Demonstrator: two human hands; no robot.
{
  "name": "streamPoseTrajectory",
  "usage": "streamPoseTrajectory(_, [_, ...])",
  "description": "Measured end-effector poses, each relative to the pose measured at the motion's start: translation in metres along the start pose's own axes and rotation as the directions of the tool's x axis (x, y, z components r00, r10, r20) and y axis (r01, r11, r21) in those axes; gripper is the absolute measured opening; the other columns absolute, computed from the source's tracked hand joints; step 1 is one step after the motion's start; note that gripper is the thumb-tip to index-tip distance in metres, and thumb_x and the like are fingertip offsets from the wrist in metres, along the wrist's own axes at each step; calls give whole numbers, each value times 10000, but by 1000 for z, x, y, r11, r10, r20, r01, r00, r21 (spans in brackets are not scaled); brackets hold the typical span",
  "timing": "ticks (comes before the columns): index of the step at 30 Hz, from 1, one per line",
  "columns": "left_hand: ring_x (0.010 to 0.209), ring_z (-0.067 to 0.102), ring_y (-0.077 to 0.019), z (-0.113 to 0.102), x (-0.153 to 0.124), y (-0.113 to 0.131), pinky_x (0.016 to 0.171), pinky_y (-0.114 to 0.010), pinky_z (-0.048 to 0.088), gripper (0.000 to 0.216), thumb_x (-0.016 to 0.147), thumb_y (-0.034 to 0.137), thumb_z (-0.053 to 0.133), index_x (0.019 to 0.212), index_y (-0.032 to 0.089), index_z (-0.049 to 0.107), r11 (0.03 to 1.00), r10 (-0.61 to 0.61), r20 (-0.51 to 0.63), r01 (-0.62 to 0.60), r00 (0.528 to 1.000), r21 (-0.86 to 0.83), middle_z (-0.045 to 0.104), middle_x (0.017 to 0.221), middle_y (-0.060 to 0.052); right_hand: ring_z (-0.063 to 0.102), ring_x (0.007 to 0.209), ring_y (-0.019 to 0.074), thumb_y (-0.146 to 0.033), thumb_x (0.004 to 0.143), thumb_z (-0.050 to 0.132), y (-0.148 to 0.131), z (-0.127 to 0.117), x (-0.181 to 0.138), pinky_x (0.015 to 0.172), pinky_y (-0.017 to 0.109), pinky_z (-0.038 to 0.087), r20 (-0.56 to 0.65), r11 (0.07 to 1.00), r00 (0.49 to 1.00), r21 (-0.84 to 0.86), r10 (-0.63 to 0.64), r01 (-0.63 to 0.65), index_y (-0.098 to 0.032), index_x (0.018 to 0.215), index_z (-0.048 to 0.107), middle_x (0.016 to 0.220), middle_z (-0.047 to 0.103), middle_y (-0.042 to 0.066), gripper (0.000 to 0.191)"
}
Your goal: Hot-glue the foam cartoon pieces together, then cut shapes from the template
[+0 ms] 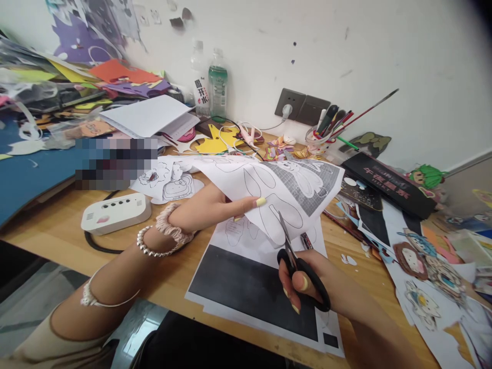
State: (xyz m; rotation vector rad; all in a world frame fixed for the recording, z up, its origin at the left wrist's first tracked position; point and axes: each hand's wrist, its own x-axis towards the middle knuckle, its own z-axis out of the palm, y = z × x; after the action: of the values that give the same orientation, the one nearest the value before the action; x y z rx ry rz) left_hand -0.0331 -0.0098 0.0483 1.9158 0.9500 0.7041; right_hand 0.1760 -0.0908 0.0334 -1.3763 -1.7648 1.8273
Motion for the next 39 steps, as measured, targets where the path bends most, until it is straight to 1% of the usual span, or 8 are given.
streamPoseTrajectory(4, [629,553,-149,0,0,-1,532,-220,432,257,765,398,486,669,171,559,1000,13,16,-13,1000,0,559,568,-9,425,465,91,-748,633,408,1,-1,0,434,200,293,16,999,1000,-38,-19,20,-132,617,509,514,540,29,624])
streamPoseTrajectory(10, [674,548,-150,0,1,-2,593,-235,450,231,770,380,485,731,171,575,998,58,22,-58,998,8,582,648,-19,406,438,83,-756,621,412,0,-1,0,419,196,288,29,999,1000,-39,-1,2,-140,573,483,477,513,18,622])
streamPoseTrajectory(15, [578,508,-111,0,1,-1,562,-207,441,222,764,362,500,660,171,540,997,78,35,-77,996,-12,534,581,8,444,482,102,-765,607,412,1,-1,0,445,206,304,26,999,1000,-47,6,-4,-131,647,522,529,554,36,645])
streamPoseTrajectory(19, [613,518,-110,0,1,0,584,-206,446,203,758,362,507,705,172,554,996,81,35,-80,996,-29,555,631,6,435,459,96,-777,593,406,-1,-1,-1,430,201,302,31,998,999,-59,15,-13,-132,604,508,496,531,29,653])
streamPoseTrajectory(23, [552,492,-96,0,2,0,516,-194,423,246,759,383,506,665,158,531,998,51,49,-49,998,-39,518,578,14,429,454,93,-772,603,402,-3,-1,-1,431,201,307,34,998,999,-70,6,-4,-134,566,498,484,522,27,646])
streamPoseTrajectory(28, [435,412,-65,5,2,0,401,-166,325,331,788,385,467,562,143,467,996,57,-31,-59,998,-71,431,461,35,421,446,89,-763,624,389,0,0,1,429,201,299,21,998,999,-58,-34,35,-137,573,499,479,519,22,638])
streamPoseTrajectory(31, [421,399,-62,8,2,-1,388,-169,306,385,806,395,438,517,140,444,997,53,-77,-57,996,-59,417,439,29,443,458,98,-774,612,381,2,1,1,436,204,306,24,998,999,-55,-26,27,-133,600,508,495,534,30,654])
streamPoseTrajectory(39, [423,385,-56,8,3,-3,378,-162,295,371,798,385,467,519,140,445,996,57,-64,-61,996,-59,405,451,36,460,478,100,-751,630,401,4,3,3,461,205,321,44,999,998,6,-36,35,-127,647,521,515,547,30,636])
